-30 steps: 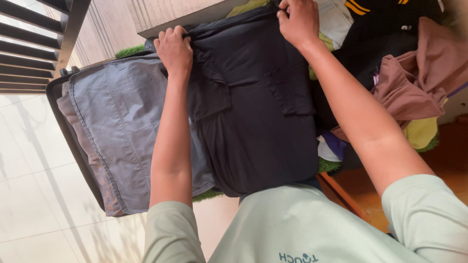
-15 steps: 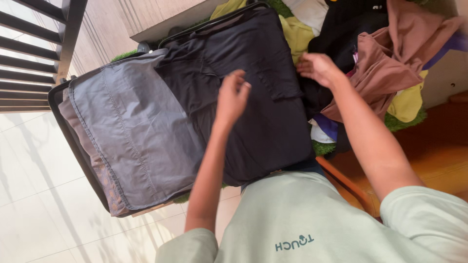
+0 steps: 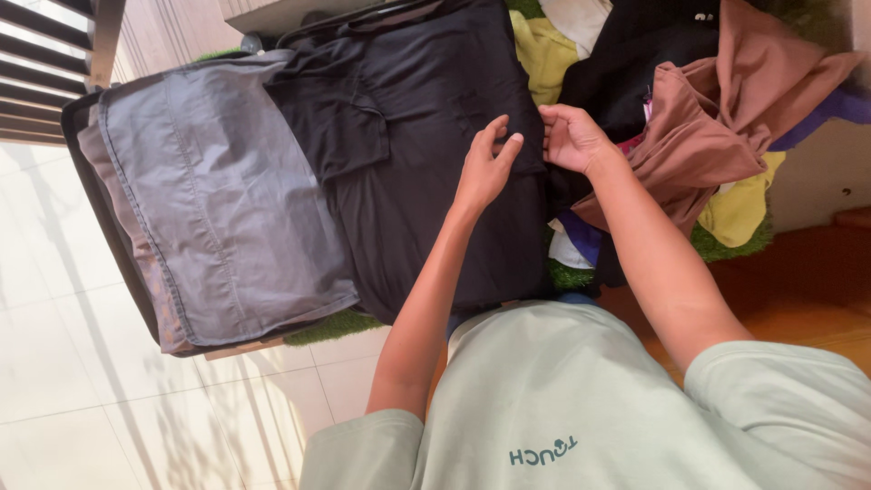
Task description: The person packs a suitcase by flattening a black shirt, spreading out and folding a white t-shirt into a rectangle, and then placing another black garment into the bag.
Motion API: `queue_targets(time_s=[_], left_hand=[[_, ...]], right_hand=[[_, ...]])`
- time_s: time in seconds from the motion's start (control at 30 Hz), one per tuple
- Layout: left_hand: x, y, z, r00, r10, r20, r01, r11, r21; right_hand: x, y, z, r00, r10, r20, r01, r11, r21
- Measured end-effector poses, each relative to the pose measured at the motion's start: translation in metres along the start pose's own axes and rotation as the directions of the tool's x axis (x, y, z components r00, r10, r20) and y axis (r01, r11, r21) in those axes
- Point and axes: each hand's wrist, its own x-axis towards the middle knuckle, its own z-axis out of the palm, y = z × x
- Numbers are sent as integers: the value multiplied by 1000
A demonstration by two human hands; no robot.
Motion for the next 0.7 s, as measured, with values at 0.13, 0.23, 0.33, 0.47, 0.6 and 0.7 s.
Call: queue_targets(time_s=[0.13, 0.23, 0.33, 0.47, 0.6, 0.7], left_hand=[[5, -7, 13, 1000, -12, 17, 12, 1000, 11], [7, -8, 17, 998, -53, 24, 53, 999, 1], [9, -7, 19, 999, -34, -4, 34, 999, -33], [18, -14, 11, 961, -253, 112, 276, 903, -328], [19, -32, 3, 925, -344, 159, 375, 764, -526], [17, -35, -7, 917, -339, 212, 395, 681, -617]], right_hand=[[-8, -4, -3, 992, -123, 21, 122, 990, 68], [-15, -8, 7, 978, -209, -11, 209, 977, 44], [-21, -9, 26, 926, -372, -59, 369, 928, -60], [-29, -4, 75, 775, -622, -115, 462, 680, -569], [-38, 8, 129, 574, -787, 227, 433, 56, -900], [-36, 13, 147, 598, -735, 319, 341, -127, -932]])
